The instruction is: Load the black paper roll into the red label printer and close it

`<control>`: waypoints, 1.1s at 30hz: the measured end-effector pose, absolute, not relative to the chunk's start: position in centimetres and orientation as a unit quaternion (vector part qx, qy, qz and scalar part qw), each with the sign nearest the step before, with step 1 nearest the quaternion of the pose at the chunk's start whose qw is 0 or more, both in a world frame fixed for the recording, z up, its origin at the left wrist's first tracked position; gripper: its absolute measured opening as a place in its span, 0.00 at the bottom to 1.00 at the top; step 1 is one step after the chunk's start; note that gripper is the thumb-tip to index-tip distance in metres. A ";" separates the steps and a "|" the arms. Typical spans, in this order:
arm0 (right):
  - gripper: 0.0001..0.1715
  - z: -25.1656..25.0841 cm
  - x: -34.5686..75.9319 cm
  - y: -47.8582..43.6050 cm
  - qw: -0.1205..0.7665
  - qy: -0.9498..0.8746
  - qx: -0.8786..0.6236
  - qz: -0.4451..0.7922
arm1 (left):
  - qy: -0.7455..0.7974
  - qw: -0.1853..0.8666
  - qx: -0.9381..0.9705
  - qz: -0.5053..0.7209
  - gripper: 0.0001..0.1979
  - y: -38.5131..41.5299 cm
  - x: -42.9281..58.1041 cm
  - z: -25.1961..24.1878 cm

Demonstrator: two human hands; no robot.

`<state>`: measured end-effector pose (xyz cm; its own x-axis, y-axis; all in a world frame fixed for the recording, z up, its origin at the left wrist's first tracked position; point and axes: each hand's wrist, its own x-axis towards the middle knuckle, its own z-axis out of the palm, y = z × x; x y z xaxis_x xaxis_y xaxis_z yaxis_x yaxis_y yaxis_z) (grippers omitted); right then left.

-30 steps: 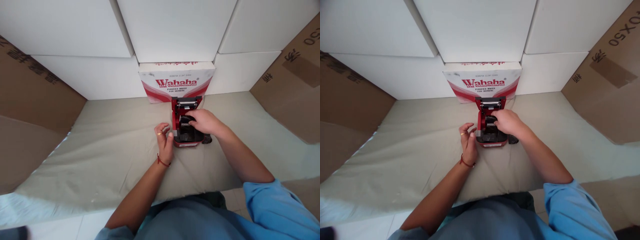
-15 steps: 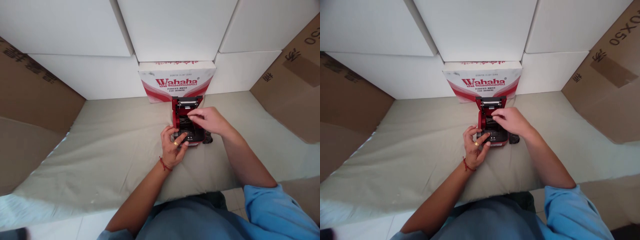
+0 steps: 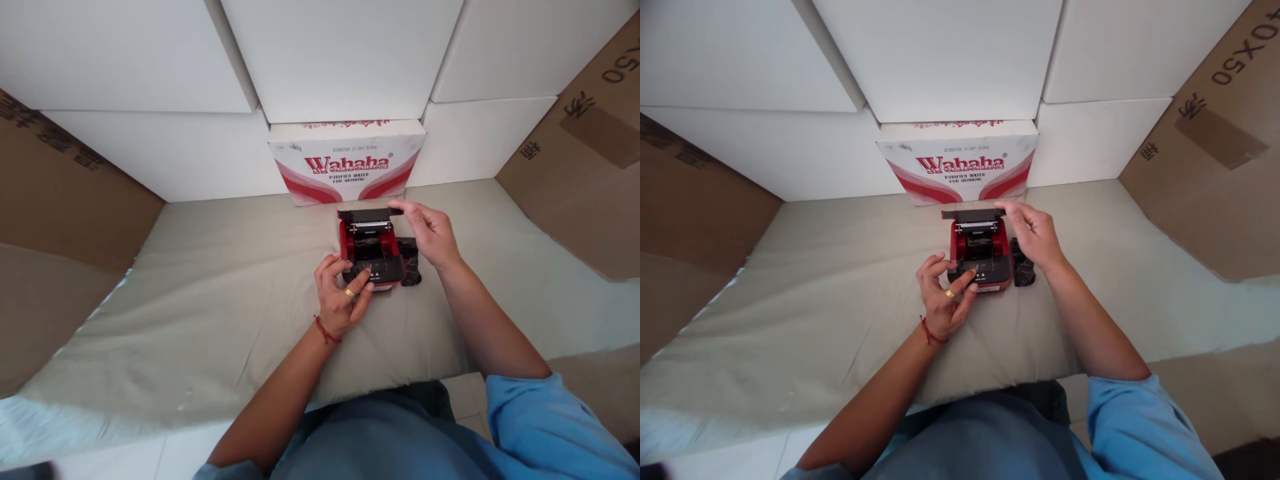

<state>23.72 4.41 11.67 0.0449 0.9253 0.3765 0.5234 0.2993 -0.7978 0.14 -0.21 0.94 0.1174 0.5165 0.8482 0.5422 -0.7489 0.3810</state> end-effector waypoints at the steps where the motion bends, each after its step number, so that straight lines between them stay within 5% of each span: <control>1: 0.33 11.5 23.8 3.9 0.471 -0.662 -0.543 0.212 | -0.351 0.019 -0.747 -0.564 0.09 -0.2 0.1 1.0; 10: 0.23 9.3 24.0 2.2 0.478 -0.723 -0.482 0.130 | -0.340 0.050 -0.774 -0.531 0.08 -0.6 0.5 2.4; 16: 0.22 8.8 23.9 1.6 0.451 -0.740 -0.489 0.099 | -0.324 0.067 -0.782 -0.528 0.19 -0.9 0.4 3.2; 25: 0.20 7.9 24.4 0.5 0.394 -0.782 -0.482 0.032 | -0.323 0.120 -0.780 -0.522 0.13 -1.0 0.3 3.0; 33: 0.20 6.9 23.8 -0.9 0.346 -0.795 -0.497 -0.021 | -0.327 0.039 -0.773 -0.542 0.18 -1.5 -0.3 2.1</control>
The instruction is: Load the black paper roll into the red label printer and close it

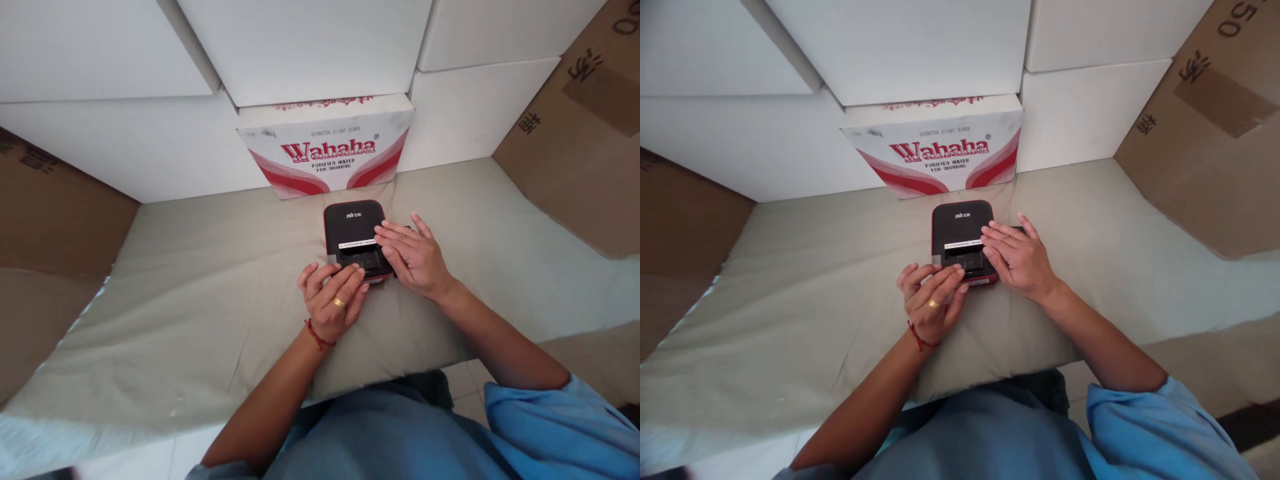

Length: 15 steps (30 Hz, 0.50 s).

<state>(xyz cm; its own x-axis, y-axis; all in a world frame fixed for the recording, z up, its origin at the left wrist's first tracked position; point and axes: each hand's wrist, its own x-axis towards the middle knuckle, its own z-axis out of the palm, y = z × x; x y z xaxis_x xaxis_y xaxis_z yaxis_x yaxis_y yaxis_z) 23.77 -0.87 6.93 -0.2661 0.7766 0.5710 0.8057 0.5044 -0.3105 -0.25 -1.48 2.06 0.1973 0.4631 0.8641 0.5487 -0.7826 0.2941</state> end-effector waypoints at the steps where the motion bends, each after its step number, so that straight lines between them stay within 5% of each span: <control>1: 0.21 6.9 23.6 -0.9 0.348 -0.794 -0.498 -0.021 | -0.325 0.023 -0.759 -0.564 0.19 -1.4 -0.3 2.1; 6: 0.22 6.3 23.1 -0.6 0.392 -0.768 -0.506 0.010 | -0.405 -0.188 -0.572 -0.688 0.17 0.4 -0.7 2.1; 11: 0.25 5.9 22.6 -0.8 0.453 -0.729 -0.507 0.083 | -0.418 -0.534 -0.371 -0.635 0.24 2.4 -0.9 2.2; 15: 0.24 5.6 22.3 -2.0 0.476 -0.753 -0.447 0.076 | -0.385 -0.598 -0.351 -0.609 0.29 2.7 -0.8 2.5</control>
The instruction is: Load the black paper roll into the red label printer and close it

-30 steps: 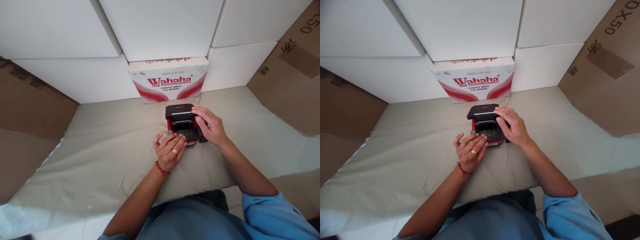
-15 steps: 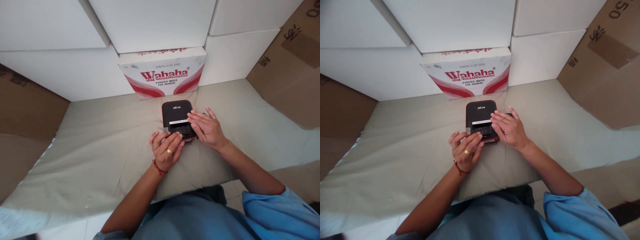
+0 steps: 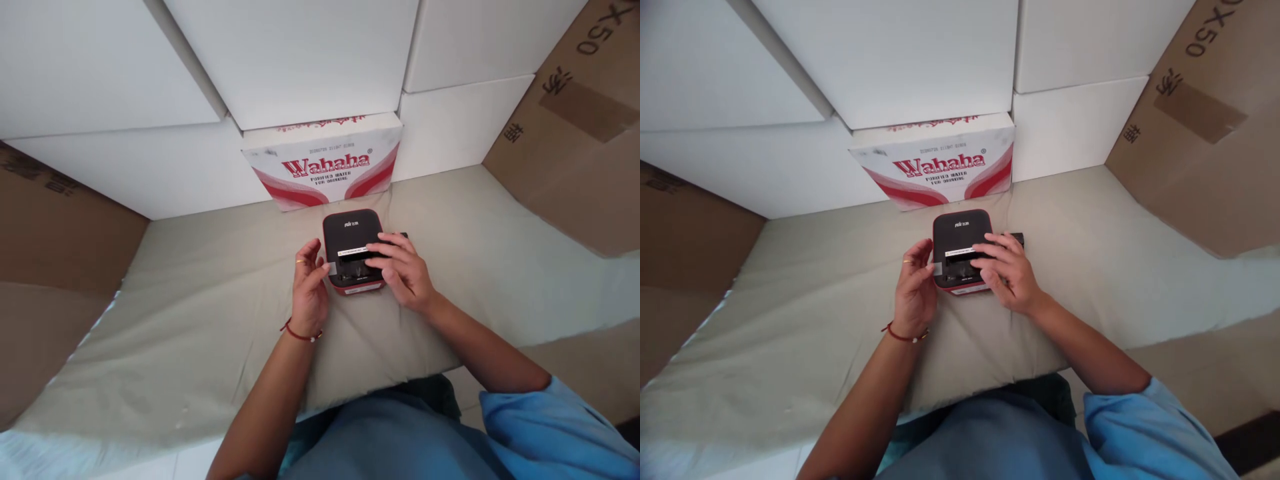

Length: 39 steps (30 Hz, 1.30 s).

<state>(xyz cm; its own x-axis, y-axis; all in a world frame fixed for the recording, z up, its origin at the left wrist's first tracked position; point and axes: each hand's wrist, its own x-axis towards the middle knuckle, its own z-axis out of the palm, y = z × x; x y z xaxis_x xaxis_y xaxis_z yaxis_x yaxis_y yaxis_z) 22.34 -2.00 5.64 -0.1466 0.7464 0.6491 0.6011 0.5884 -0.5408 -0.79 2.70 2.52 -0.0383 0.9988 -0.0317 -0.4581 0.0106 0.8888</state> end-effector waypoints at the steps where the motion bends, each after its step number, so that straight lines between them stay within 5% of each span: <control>1: 0.24 5.6 22.3 -2.3 0.480 -0.759 -0.436 0.059 | 0.381 0.601 0.353 0.607 0.29 2.7 -0.8 2.5; 17: 0.19 4.8 22.8 -2.9 0.430 -0.800 -0.419 -0.004 | 0.363 0.602 0.361 0.612 0.41 3.0 -0.8 1.3; 28: 0.18 8.2 22.1 -2.1 0.411 -0.821 -0.396 0.011 | 0.333 0.629 0.319 0.626 0.29 2.7 0.2 -0.4; 31: 0.24 10.6 21.4 -0.6 0.329 -0.809 -0.485 0.037 | 0.312 0.644 0.275 0.642 0.21 3.3 0.0 -0.7; 36: 0.15 13.2 18.9 4.2 0.060 -0.809 -0.583 0.040 | 0.332 0.638 0.251 0.648 0.16 4.9 -0.5 -1.3; 39: 0.15 12.4 17.8 6.9 0.033 -0.807 -0.589 0.032 | 0.331 0.629 0.250 0.658 0.19 5.2 -0.1 -1.5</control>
<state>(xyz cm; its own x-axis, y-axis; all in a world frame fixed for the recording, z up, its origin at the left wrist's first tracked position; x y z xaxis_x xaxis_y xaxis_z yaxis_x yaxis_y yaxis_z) 17.79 6.93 12.40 -0.3030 0.9529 0.0156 0.9487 0.3031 -0.0904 -0.11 5.22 -1.47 -0.0843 0.9926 -0.0880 -0.6613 0.0103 0.7500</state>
